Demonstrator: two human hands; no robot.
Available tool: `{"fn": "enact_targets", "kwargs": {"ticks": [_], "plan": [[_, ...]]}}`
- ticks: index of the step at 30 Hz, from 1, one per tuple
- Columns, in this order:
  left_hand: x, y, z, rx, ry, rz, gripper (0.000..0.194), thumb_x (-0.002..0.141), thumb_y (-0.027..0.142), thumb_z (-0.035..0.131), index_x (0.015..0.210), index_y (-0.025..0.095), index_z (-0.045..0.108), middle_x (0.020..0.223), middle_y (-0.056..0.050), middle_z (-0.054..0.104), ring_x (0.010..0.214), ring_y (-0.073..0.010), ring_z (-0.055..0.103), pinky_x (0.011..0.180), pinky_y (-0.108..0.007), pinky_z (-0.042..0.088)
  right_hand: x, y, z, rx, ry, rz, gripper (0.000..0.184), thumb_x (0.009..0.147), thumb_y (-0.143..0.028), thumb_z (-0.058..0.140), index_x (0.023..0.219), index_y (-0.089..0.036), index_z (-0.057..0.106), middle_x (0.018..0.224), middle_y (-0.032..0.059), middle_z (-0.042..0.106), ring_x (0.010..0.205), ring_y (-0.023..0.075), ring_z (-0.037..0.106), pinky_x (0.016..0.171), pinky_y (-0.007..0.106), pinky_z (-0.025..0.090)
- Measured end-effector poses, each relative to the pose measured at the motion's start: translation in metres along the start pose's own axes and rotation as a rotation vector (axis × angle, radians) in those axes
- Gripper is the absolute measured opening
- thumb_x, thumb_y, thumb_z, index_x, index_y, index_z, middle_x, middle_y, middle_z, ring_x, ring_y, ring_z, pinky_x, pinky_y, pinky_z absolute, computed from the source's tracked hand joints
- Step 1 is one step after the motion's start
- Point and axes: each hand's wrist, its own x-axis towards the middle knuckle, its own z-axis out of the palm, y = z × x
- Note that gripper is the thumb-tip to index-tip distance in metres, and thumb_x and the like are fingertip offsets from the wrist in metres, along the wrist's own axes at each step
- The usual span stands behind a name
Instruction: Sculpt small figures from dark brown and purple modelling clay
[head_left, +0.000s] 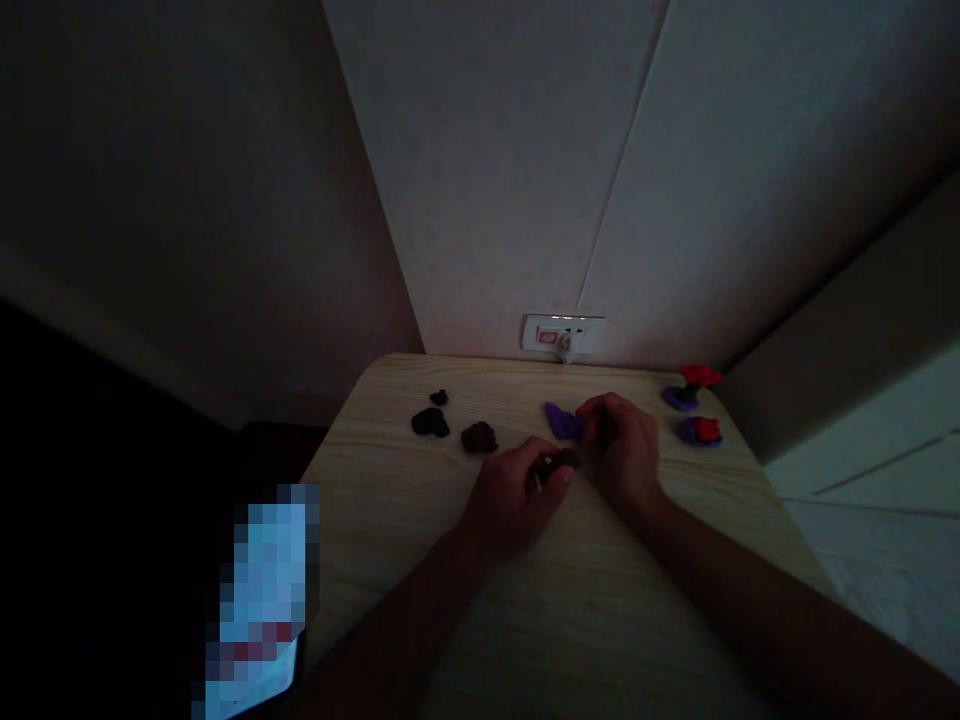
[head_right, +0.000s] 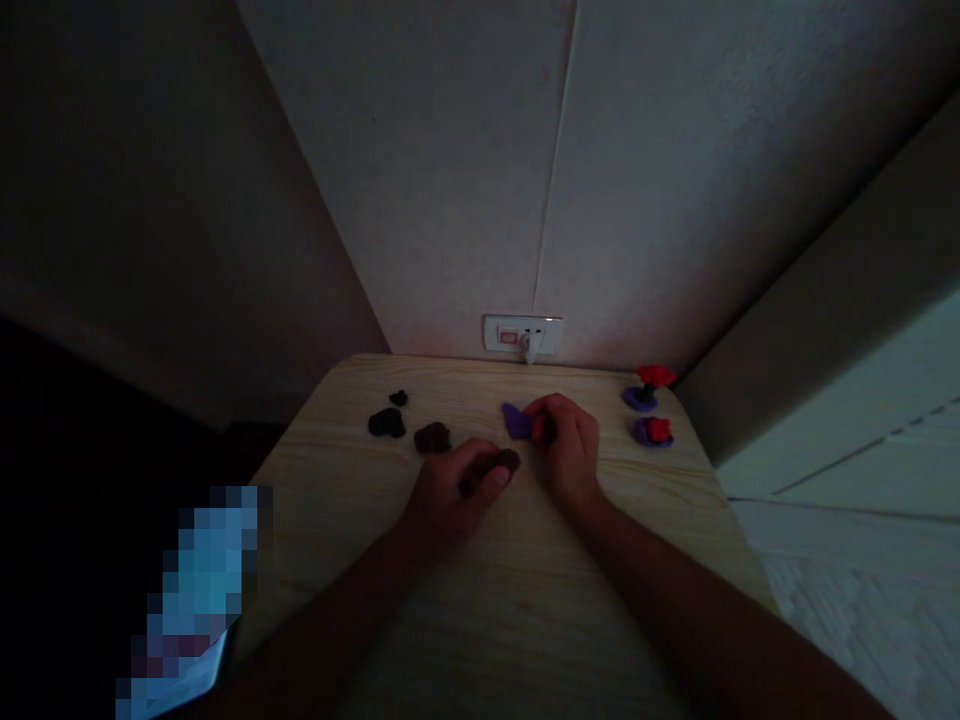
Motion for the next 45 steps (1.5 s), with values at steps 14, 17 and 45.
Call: {"fn": "enact_targets", "kwargs": {"ticks": [14,17,45], "plan": [[-0.007,-0.006,0.000,-0.033,-0.265,0.272,0.029,0.086,0.023,0.048,0.056,0.018,0.047,0.053,0.001,0.050,0.049,-0.0109,0.044,0.053,-0.027,0.030,-0.006,-0.004,0.000,-0.301,-0.190,-0.199,0.034,0.095,-0.042,0.054,0.075,-0.018,0.068,0.059,-0.0010,0.055,0.054,0.0130,0.049,0.050,0.026,0.036],[-0.006,-0.004,-0.004,-0.086,-0.204,0.257,0.032,0.089,0.026,0.050,0.057,0.018,0.050,0.053,0.001,0.050,0.050,-0.0106,0.045,0.053,-0.027,0.030,-0.009,-0.005,0.003,-0.488,-0.267,-0.302,0.025,0.093,-0.038,0.059,0.079,-0.018,0.068,0.062,-0.0003,0.060,0.055,0.0129,0.052,0.053,0.026,0.039],[0.013,-0.023,0.004,-0.500,0.156,-0.137,0.036,0.095,0.052,0.052,0.093,0.018,0.061,0.067,0.003,0.046,0.056,-0.0095,0.038,0.048,-0.022,0.027,-0.007,-0.013,0.003,-0.223,-0.392,0.154,0.013,0.068,-0.021,0.046,0.072,-0.020,0.059,0.055,-0.0013,0.049,0.048,0.0139,0.043,0.043,0.024,0.030]]}}
